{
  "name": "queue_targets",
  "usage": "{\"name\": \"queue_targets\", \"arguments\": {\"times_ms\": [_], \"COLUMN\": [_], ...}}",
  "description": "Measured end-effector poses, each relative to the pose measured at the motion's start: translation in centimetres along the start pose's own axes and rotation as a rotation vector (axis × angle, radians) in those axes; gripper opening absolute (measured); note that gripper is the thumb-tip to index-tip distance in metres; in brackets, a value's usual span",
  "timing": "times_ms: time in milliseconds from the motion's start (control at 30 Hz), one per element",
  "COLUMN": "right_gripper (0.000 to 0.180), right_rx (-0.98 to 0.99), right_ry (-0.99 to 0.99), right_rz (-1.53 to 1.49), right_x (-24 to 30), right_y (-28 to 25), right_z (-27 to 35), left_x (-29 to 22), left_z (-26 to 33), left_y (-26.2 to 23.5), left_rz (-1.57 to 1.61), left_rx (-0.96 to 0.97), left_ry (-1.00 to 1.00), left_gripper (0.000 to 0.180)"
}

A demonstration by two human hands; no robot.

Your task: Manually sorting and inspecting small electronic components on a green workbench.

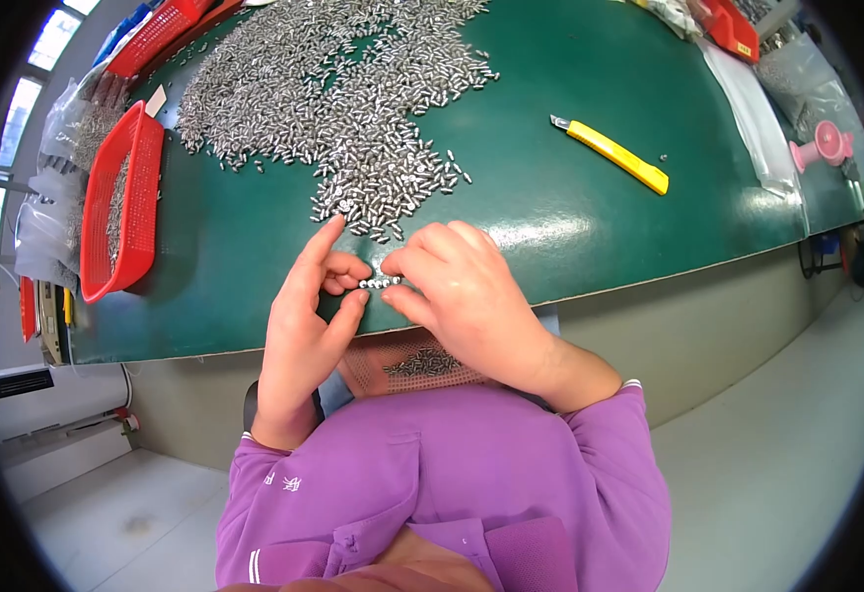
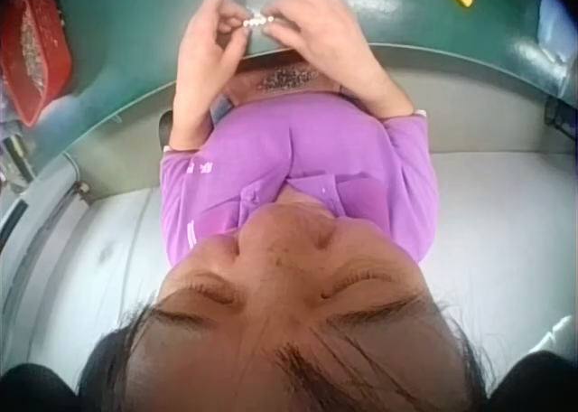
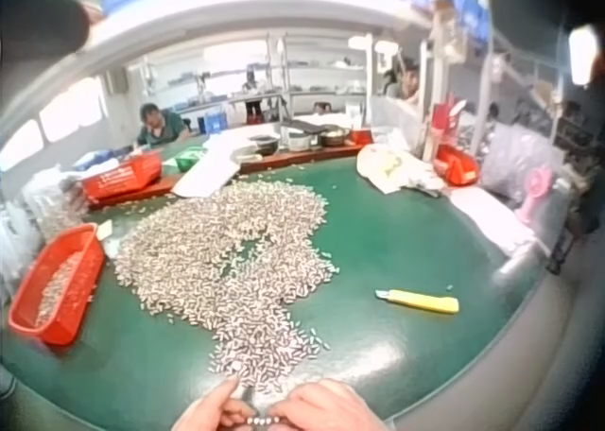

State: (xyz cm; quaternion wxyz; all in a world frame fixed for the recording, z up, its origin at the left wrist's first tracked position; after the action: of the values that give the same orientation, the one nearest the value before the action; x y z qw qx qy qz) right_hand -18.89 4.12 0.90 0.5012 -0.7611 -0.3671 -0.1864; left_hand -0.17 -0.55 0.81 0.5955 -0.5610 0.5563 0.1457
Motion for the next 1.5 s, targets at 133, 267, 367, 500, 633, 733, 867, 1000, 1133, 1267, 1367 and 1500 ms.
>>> {"name": "queue_targets", "arguments": {"times_ms": [133,267,367,500,633,733,867,1000,1133,1267,1367,1500], "right_gripper": [0.019,0.017,0.018,0.022,0.023,0.022,0.017,0.014,0.012,0.013,0.012,0.012], "right_rx": [0.015,0.02,0.11,0.2,-0.007,-0.072,-0.073,-0.072,-0.037,0.0,-0.082,-0.078], "right_ry": [-0.03,-0.066,-0.077,-0.084,0.001,0.031,0.014,0.016,-0.012,-0.021,-0.014,0.002], "right_rz": [0.028,0.027,-0.009,-0.064,0.086,0.119,0.1,0.057,0.007,-0.029,-0.006,0.038], "right_x": [0.1,0.5,1.0,1.0,0.3,-0.6,-0.9,-1.0,-1.0,-1.1,-1.1,-0.9], "right_y": [0.4,0.2,-0.7,-2.0,-2.2,-1.1,0.0,0.0,-0.4,-0.8,-0.4,-0.6], "right_z": [0.1,0.9,1.9,2.2,0.4,-0.8,-1.4,-1.6,-1.3,-1.3,-1.1,-0.7], "left_x": [-0.4,-1.1,-1.7,-2.1,-1.0,-0.3,0.0,0.3,0.1,0.3,0.3,0.4], "left_z": [0.2,0.9,1.6,1.8,0.1,-1.4,-2.2,-2.3,-1.8,-1.7,-1.7,-1.6], "left_y": [0.1,0.0,-0.6,-2.2,-1.3,0.3,1.6,1.5,1.1,1.3,1.3,1.2], "left_rz": [-0.062,-0.037,-0.023,0.198,-0.076,-0.129,-0.166,-0.127,-0.101,-0.093,-0.082,-0.091], "left_rx": [0.008,0.067,0.155,0.419,0.034,-0.065,-0.082,-0.046,-0.014,-0.045,-0.046,-0.045], "left_ry": [0.019,0.003,-0.001,-0.112,0.007,0.084,0.126,0.114,0.085,0.105,0.117,0.117], "left_gripper": [0.072,0.073,0.073,0.076,0.074,0.071,0.07,0.067,0.065,0.067,0.065,0.063]}}
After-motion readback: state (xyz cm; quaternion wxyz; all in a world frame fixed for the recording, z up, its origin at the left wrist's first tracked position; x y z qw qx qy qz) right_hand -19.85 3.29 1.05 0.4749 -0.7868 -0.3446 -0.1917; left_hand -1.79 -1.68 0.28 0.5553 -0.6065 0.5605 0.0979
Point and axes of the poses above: each hand's wrist, its own z-axis away from the middle knuckle, its own y-axis out of the palm, x = y × z, the point moved 1 cm from there along -z, towards the middle knuckle, and after that the axes turned 2 degrees about -x, right-handed, at the moved point
